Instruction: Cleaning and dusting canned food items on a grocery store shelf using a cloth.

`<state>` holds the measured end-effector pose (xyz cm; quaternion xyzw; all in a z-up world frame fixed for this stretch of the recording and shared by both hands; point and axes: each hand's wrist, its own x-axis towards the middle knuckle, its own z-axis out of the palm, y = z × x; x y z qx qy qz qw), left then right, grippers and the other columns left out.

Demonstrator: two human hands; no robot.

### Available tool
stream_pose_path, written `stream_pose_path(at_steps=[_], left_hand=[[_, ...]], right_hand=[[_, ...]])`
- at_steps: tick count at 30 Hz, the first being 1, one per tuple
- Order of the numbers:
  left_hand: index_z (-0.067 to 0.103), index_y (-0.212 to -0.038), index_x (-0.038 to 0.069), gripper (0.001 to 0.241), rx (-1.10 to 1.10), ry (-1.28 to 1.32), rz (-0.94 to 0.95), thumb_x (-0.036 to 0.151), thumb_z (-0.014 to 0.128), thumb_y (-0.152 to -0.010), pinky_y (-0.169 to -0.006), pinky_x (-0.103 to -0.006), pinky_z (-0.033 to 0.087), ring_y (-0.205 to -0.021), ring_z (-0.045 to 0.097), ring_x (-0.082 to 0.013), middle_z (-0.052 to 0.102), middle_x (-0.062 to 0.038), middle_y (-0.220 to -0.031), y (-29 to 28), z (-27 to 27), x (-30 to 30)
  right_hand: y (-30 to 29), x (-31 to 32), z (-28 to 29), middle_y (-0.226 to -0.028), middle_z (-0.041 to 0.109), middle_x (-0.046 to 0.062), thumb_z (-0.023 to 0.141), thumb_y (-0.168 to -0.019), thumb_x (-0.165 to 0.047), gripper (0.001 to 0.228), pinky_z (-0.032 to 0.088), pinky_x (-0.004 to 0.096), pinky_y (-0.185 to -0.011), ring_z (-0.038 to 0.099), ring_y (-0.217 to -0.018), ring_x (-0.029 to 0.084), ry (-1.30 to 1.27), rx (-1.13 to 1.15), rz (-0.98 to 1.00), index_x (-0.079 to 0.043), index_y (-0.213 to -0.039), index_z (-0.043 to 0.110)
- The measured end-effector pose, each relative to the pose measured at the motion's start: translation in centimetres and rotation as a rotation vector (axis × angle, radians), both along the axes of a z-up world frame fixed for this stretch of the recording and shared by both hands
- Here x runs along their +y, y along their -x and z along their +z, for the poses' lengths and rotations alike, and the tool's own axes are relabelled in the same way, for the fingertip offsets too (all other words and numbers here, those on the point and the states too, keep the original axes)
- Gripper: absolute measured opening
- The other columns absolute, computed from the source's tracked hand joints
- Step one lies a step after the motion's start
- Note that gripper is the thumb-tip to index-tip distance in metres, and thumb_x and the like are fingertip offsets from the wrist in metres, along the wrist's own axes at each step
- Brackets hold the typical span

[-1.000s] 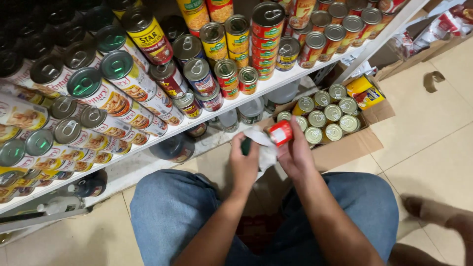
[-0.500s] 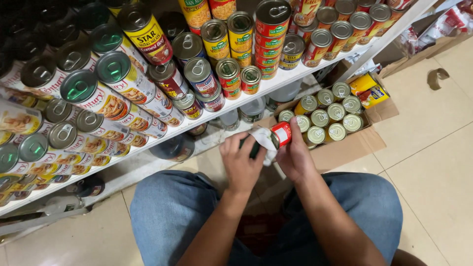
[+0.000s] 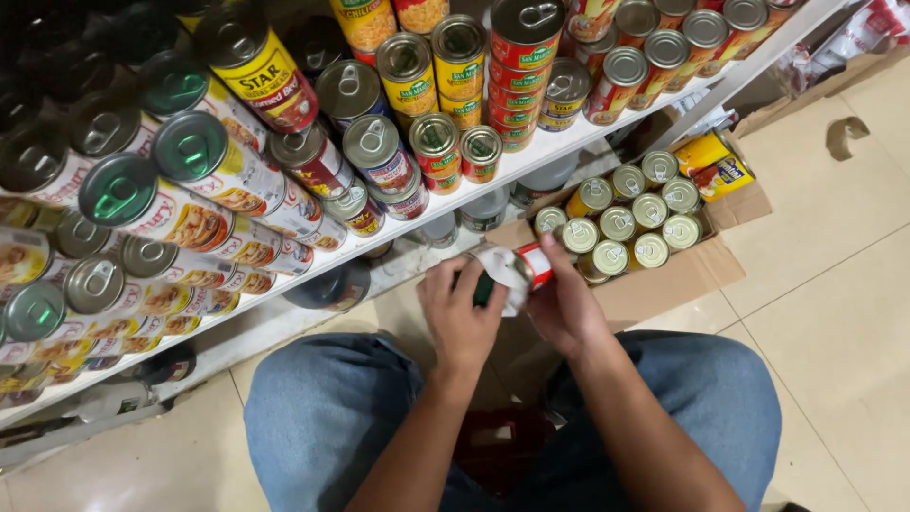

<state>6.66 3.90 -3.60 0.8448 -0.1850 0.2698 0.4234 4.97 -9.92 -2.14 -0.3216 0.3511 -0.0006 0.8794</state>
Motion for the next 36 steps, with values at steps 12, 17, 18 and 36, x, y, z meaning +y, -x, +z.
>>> stream_pose_path(at_steps=[12, 17, 18, 36], left_hand=[[0.076, -0.101, 0.015, 0.029, 0.090, 0.065, -0.110, 0.017, 0.085, -0.073, -0.078, -0.0427, 0.050, -0.091, 0.068, -0.0298, 0.067, -0.003, -0.098, -0.8, -0.2, -0.4], [0.073, -0.097, 0.014, 0.029, 0.094, 0.033, -0.026, 0.014, 0.084, -0.070, -0.075, -0.0418, 0.049, -0.086, 0.067, -0.0305, 0.064, -0.004, -0.096, -1.1, -0.4, -0.5], [0.073, -0.095, 0.014, 0.026, 0.117, 0.059, -0.111, 0.015, 0.084, -0.071, -0.075, -0.0417, 0.050, -0.086, 0.068, -0.0305, 0.066, -0.003, -0.094, -1.0, -0.6, -0.7], [0.068, -0.104, 0.004, 0.031, 0.965, 0.856, -0.164, 0.024, 0.045, -0.108, -0.086, -0.0411, 0.046, -0.086, 0.051, -0.0208, 0.061, -0.008, -0.092, 0.9, -5.5, -1.5]], right_hand=[[-0.8, -0.8, -1.5, -0.089, 0.069, 0.008, 0.069, -0.095, -0.042, 0.039, 0.061, 0.041, -0.076, 0.070, -0.082, 0.024, -0.001, 0.061, 0.010, -0.003, -0.100, 0.067], [-0.4, -0.5, -1.6, -0.084, 0.067, 0.006, 0.066, -0.099, -0.031, 0.028, 0.061, 0.036, -0.073, 0.069, -0.078, 0.021, -0.074, 0.058, -0.028, -0.004, -0.096, 0.065], [-0.5, -0.3, -0.6, -0.080, 0.067, 0.006, 0.068, -0.098, -0.036, 0.033, 0.061, 0.035, -0.070, 0.070, -0.074, 0.020, -0.041, 0.086, -0.032, -0.004, -0.094, 0.065], [0.2, 1.4, -1.4, -0.103, 0.065, 0.007, 0.054, -0.105, -0.041, 0.038, 0.049, 0.034, -0.097, 0.061, -0.101, 0.017, 0.426, -0.097, 0.035, -0.008, -0.122, 0.062]])
